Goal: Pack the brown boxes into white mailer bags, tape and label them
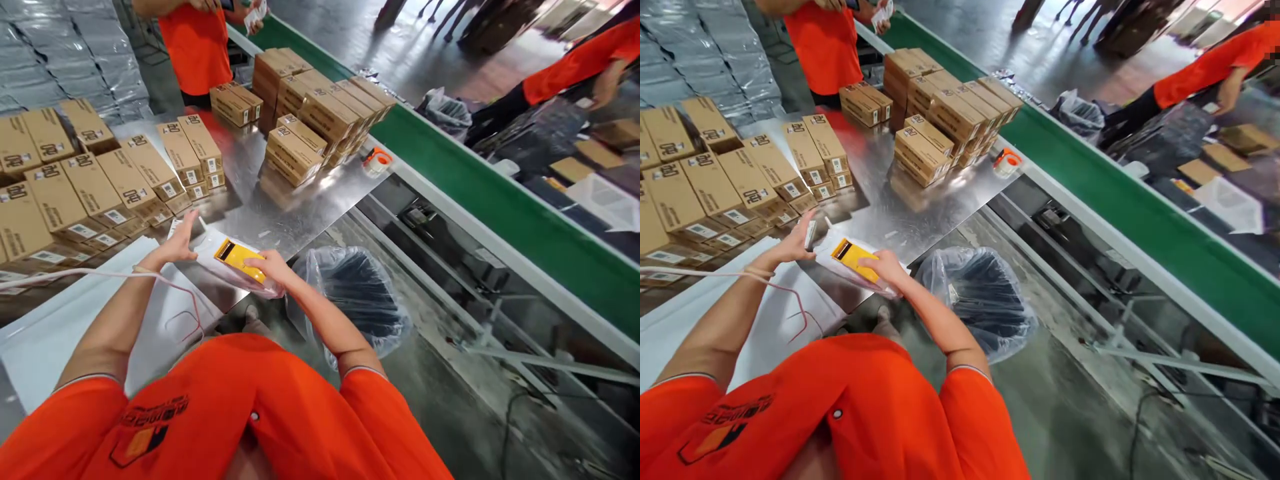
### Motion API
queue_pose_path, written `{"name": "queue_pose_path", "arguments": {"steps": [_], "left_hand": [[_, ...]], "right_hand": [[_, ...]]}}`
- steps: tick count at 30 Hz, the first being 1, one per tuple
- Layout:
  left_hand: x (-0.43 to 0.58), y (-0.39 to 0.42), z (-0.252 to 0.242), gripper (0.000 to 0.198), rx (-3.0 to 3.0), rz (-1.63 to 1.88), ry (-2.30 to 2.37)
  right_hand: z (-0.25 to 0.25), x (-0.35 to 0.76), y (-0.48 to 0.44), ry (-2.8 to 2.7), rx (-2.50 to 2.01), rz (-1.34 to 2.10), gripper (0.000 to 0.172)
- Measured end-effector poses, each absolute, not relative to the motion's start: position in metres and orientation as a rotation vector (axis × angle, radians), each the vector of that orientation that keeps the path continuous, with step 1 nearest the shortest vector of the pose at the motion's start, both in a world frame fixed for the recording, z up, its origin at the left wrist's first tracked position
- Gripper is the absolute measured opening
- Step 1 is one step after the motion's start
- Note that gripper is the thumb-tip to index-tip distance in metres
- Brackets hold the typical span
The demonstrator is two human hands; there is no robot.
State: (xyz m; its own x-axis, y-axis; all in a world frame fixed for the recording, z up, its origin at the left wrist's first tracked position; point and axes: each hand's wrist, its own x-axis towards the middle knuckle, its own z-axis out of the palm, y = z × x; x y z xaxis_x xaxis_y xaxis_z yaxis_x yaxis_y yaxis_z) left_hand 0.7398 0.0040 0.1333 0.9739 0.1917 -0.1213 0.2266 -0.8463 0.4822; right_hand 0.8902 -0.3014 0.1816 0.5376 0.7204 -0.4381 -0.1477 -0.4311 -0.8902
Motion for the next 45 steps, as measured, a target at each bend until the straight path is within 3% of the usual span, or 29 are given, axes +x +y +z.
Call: {"name": "queue_pose_path", "arguments": {"steps": [4,7,12,17,20,23,26,28,32,34,40,45], "left_hand": [[0.766,-0.011,0.15,0.157,2.692,-0.438,0.083],[0.787,-0.024,0.145,0.144,2.759,-0.579,0.068],[0.796,-0.022,0.137,0.111,2.863,-0.593,-0.031],[0.798,-0.014,0.131,0.107,2.921,-0.583,-0.051],[0.8,-0.009,0.138,0.112,2.932,-0.648,-0.048],[0.806,-0.027,0.155,0.133,2.959,-0.796,0.011],[0.819,-0.092,0.164,0.149,2.983,-0.767,-0.119],[0.829,-0.151,0.157,0.143,2.933,-0.66,-0.305],[0.842,-0.235,0.142,0.102,2.893,-0.523,-0.294],[0.845,-0.237,0.148,0.094,2.853,-0.45,-0.222],[0.831,-0.134,0.198,0.12,2.304,0.012,-0.339],[0.785,-0.044,0.177,0.14,1.981,0.087,-0.105]], "right_hand": [[0.185,0.896,-0.271,-0.458,-1.885,1.155,0.032],[0.189,0.91,-0.285,-0.455,-1.837,1.18,0.032],[0.189,0.933,-0.436,-0.408,-1.746,1.126,0.034],[0.145,0.925,-0.561,-0.035,-1.801,1.025,0.036],[0.094,0.916,-0.537,0.02,-1.743,1.037,0.033],[0.055,0.913,-0.49,0.025,-1.654,1.105,0.032],[0.042,0.912,-0.471,0.025,-1.584,1.125,0.033],[0.043,0.912,-0.474,0.025,-1.567,1.153,0.032],[0.058,0.91,-0.483,0.051,-1.587,1.116,0.032],[0.074,0.908,-0.491,0.021,-1.591,1.058,0.035],[0.171,0.937,-0.518,-0.167,-1.569,1.063,0.042],[0.246,0.943,-0.44,-0.322,-1.651,1.161,0.045]]}}
